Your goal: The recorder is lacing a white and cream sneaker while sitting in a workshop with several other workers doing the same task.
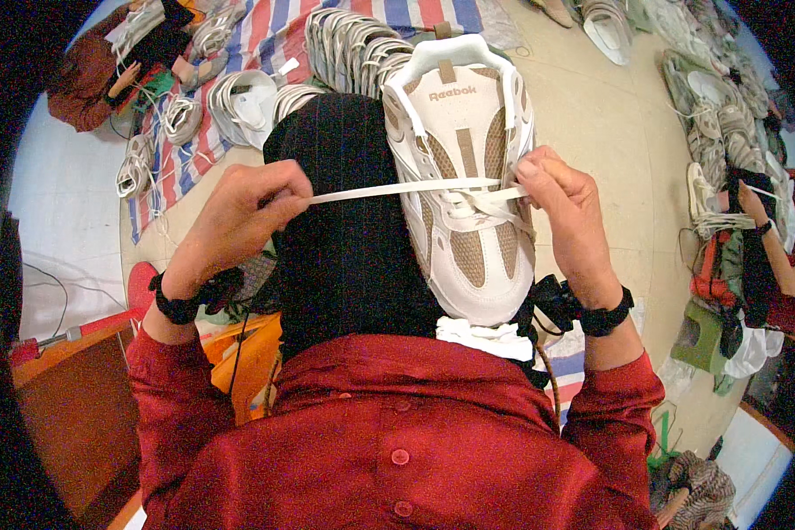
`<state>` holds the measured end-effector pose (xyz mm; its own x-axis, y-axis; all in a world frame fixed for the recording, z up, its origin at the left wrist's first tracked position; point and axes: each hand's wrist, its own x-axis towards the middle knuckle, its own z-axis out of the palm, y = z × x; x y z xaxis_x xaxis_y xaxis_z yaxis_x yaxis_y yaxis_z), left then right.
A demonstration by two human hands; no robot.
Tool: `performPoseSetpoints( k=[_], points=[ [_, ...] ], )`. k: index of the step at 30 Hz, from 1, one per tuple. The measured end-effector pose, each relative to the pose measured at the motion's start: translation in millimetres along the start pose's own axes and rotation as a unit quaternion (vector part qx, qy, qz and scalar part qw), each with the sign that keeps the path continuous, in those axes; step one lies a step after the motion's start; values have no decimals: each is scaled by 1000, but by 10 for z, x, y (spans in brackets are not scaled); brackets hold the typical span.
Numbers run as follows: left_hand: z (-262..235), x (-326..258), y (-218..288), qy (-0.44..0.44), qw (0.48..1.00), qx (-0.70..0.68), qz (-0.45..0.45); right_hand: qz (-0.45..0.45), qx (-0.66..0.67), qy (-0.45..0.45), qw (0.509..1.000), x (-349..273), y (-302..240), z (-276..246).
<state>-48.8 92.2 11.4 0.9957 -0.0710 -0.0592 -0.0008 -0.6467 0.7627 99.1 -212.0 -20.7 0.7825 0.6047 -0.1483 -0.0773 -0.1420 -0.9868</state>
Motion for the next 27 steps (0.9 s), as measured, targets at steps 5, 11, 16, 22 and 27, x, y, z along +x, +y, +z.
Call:
performPoseSetpoints(
  k=[5,11,16,22,27],
  points=[
    [-234,-239,-80,-1,993,99,-68,-113,-150,18,982,-37,74,107],
    [-254,-416,-274,14,994,62,-91,-26,-32,2,999,-21,34,58],
    [-250,-291,-296,24,993,68,-95,-17,17,-3,1000,-53,112,11],
    [-172,-139,-237,116,982,152,11,-42,-61,-5,997,-182,28,65],
    [42,-12,105,194,969,151,25,-202,-249,2,947,-230,-37,182]
  ],
)
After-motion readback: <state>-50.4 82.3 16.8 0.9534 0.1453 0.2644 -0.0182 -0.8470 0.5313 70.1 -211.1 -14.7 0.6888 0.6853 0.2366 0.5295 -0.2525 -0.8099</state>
